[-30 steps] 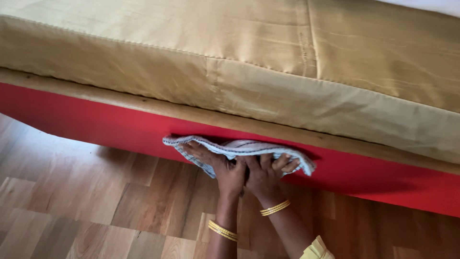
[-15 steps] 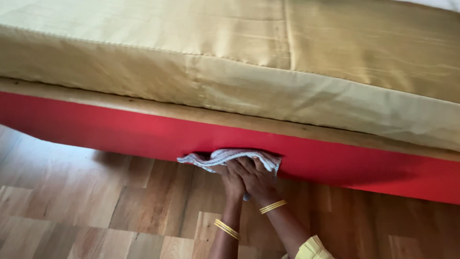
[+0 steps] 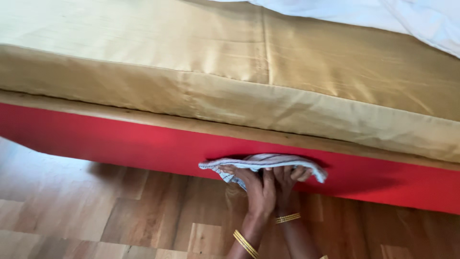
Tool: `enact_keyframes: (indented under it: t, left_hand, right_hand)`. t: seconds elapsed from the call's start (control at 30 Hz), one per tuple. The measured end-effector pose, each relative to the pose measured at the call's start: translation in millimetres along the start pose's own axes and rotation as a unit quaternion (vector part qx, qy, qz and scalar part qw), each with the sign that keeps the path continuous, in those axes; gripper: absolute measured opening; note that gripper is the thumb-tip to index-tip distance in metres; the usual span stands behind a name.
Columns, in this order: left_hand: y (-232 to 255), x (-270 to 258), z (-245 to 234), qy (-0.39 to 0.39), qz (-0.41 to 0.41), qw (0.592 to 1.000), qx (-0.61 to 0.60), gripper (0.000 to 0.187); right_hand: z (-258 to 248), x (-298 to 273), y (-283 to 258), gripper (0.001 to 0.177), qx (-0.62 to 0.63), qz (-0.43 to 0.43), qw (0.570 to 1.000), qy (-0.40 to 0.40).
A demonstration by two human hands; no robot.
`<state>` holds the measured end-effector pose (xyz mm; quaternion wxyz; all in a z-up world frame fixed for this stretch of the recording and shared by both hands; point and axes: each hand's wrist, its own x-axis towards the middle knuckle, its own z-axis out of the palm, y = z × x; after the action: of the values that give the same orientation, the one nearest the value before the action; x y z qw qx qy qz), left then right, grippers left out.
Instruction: The person wipes the side of a bed frame using a cloth. They move along the length of the frame, cleaning the teal and red painted surfaces.
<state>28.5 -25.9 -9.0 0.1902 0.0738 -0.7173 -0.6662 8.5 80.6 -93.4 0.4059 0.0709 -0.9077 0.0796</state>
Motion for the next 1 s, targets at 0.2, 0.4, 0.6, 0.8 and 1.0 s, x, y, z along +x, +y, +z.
enact_keyframes:
  t: [0.2,0.4,0.6,0.8,1.0]
  left_hand:
    - [29,40,-64,0.042,0.106,0.99,0.085,0.109]
    - [5,75,-118,0.062,0.146,0.974,0.16,0.099]
    - [-34,96,-143,0.127,0.148,0.967,0.165,0.109]
    - [-72,96,-147,0.13,0.041,0.984,0.119,0.094]
    - [-141,71,-118,0.104,0.078,0.991,0.034,0.073]
  right_hand:
    - [-1,39,-55,0.052,-0.036,-0.001,0.999,0.032]
    - [7,58,-114,0.043,-0.036,-0.081,0.995,0.042]
    - [17,58,-144,0.047,-0.019,-0.136,0.99,0.025]
    - [36,33,-158,0.041,-0.021,-0.166,0.984,-0.066]
    - [44,20,-149,0.042,0.008,-0.182,0.983,-0.018]
